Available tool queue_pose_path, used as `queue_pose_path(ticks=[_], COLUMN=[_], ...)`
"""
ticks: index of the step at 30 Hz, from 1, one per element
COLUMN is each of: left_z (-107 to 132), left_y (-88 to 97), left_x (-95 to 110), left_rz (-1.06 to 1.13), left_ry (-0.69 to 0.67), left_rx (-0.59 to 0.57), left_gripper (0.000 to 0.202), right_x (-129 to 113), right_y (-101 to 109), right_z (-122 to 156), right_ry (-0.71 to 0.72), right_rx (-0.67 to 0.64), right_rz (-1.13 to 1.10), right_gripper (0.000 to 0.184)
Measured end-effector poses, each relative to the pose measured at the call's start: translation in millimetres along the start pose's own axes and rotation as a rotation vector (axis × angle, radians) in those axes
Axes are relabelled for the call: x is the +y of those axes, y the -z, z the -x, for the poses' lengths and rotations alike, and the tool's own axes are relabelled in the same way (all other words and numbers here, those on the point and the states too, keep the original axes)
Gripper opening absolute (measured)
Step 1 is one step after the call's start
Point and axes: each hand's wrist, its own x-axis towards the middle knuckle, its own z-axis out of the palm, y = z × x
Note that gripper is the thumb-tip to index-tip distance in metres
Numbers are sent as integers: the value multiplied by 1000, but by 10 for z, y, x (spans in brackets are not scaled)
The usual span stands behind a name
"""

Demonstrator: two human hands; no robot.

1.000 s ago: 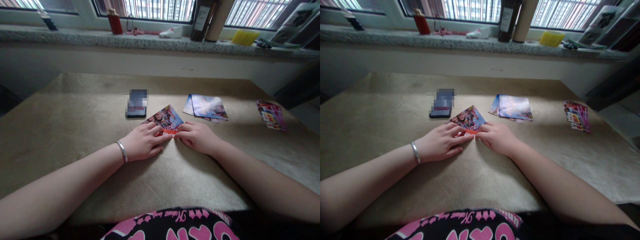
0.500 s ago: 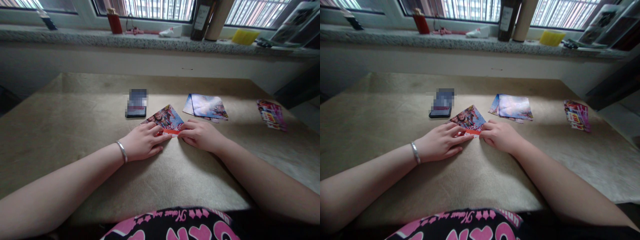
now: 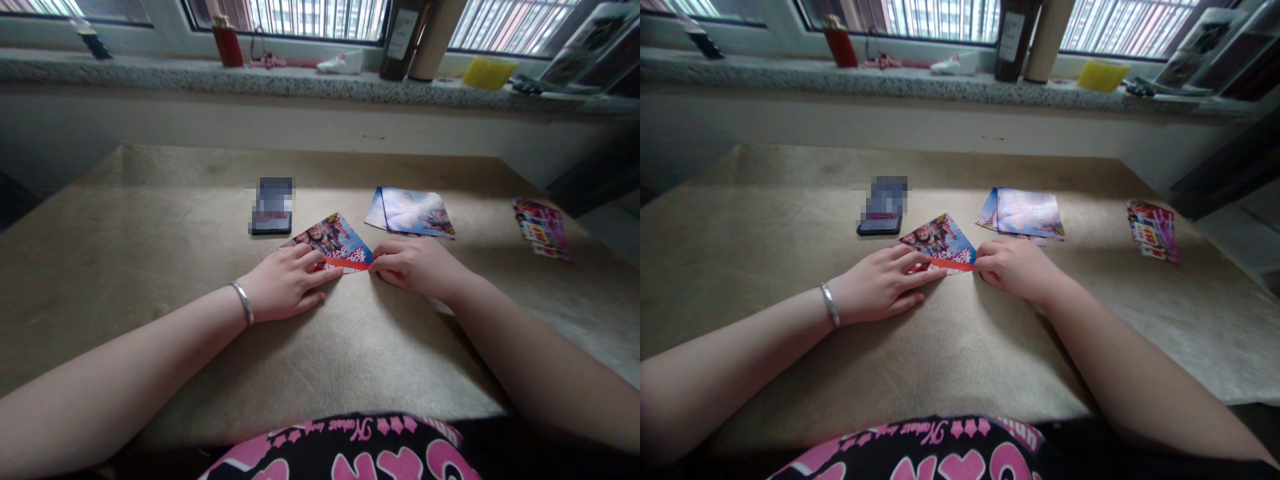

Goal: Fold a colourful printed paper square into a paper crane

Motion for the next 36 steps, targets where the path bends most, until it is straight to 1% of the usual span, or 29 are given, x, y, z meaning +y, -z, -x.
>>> queue_pose_path(ticks=[6, 11, 17, 22, 27, 31, 36], left_z=[11, 5, 0, 5, 10, 16, 15], left_y=[-9, 5, 16, 21, 7, 4, 17], left_x=[-1, 8, 13, 14, 6, 8, 14], left_rz=[13, 4, -11, -10, 10, -3, -10], left_ry=[3, 1, -1, -4, 1, 2, 3], left_rx=[12, -8, -30, -15, -3, -23, -46], left_gripper=[48, 48, 47, 47, 47, 48, 48], right_x=[31, 36, 67, 87, 101, 124, 144], right_y=[49, 102, 98, 114, 132, 129, 134], right_z=[21, 26, 59, 74, 81, 96, 111], right_ry=[-10, -30, -40, -33, -36, -57, -42], right_rx=[-45, -100, -110, -94, -117, -140, -144], right_rz=[18, 64, 50, 30, 20, 6, 10], right_gripper=[24, 20, 19, 21, 22, 22, 22])
